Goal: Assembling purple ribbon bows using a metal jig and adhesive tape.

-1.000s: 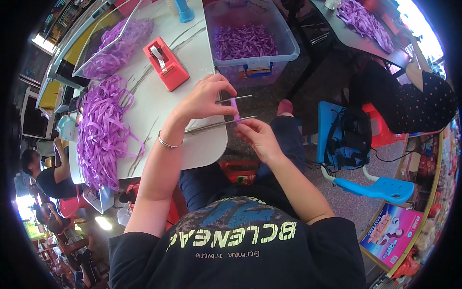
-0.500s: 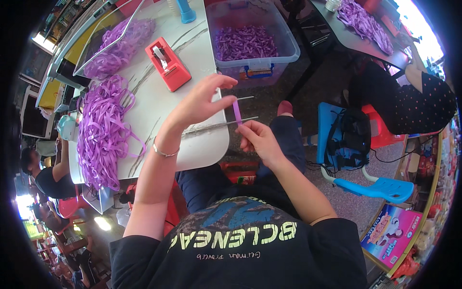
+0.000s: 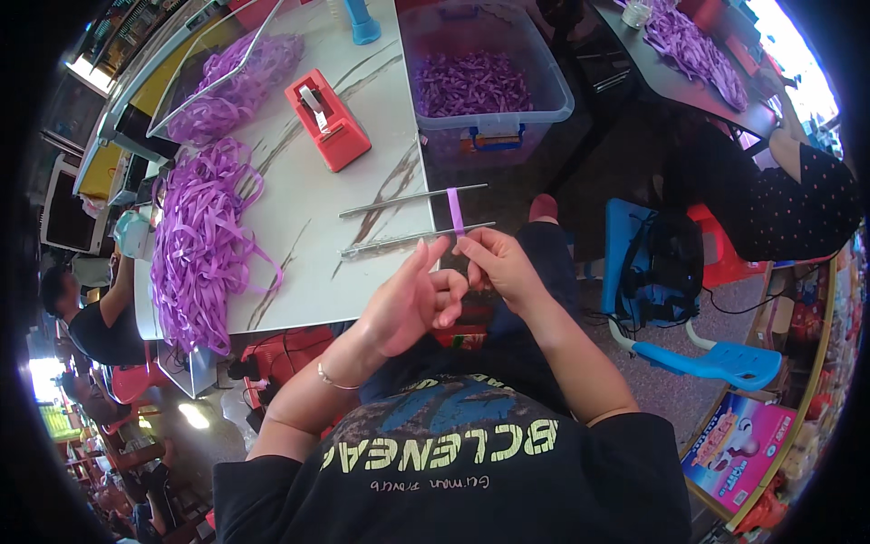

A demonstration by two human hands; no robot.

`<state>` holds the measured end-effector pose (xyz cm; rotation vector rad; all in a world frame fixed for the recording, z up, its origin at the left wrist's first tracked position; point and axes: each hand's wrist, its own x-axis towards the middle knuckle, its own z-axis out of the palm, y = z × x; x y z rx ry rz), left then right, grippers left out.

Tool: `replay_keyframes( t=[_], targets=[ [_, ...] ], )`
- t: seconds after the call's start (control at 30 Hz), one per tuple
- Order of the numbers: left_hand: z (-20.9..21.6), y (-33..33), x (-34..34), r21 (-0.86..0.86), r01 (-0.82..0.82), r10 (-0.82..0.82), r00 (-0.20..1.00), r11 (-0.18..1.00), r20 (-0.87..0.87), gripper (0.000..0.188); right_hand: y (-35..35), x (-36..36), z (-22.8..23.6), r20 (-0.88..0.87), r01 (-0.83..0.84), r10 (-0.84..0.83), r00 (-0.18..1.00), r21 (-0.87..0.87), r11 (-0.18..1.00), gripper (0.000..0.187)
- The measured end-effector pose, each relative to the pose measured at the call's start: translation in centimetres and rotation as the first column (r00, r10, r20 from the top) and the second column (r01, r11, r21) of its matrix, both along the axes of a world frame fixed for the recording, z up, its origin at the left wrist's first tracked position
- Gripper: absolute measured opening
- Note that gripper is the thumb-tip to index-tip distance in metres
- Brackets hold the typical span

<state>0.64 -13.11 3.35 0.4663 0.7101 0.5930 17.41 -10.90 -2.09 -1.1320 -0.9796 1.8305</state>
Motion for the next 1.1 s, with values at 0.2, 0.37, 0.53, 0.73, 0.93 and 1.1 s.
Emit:
replay_keyframes(
  t=[0.2,0.37,0.53,0.73,0.93,1.1],
  targets=[
    [-1.7,0.5,1.4,-0.197,-0.124,0.184,0.927,0.973,0.326,0.042,0.1,-0.4,0.1,-0.019,0.036,-0.037,0.999,-0.068,0.997,0.019],
    [-2.0,0.9,0.8,-0.232,-0.044,0.152,0.868,0.972,0.473,0.039,0.3,0.4,0.1,0.017,-0.006,0.006,1.0,-0.021,1.0,0.022],
    [-2.3,1.0,0.4,-0.169,-0.028,0.109,0.864,0.985,0.492,0.032,2.1,3.5,3.2,0.296,-0.301,0.288,0.911,-0.001,0.954,0.027],
    [-3.2,0.9,0.5,-0.153,0.007,0.084,0.813,0.988,0.576,0.025,8.1,1.3,9.1,0.305,-0.273,0.169,0.937,0.342,0.899,0.019],
    [-3.3,0.7,0.4,-0.164,0.002,0.096,0.805,0.987,0.585,0.021,15.9,-8.3,10.3,0.362,-0.283,0.091,0.928,0.523,0.804,0.022],
    [-3.8,0.7,0.6,-0.126,0.042,0.048,0.77,0.991,0.637,0.021,19.0,-11.6,9.6,0.592,-0.555,0.327,0.736,0.252,0.792,0.027]
  ],
)
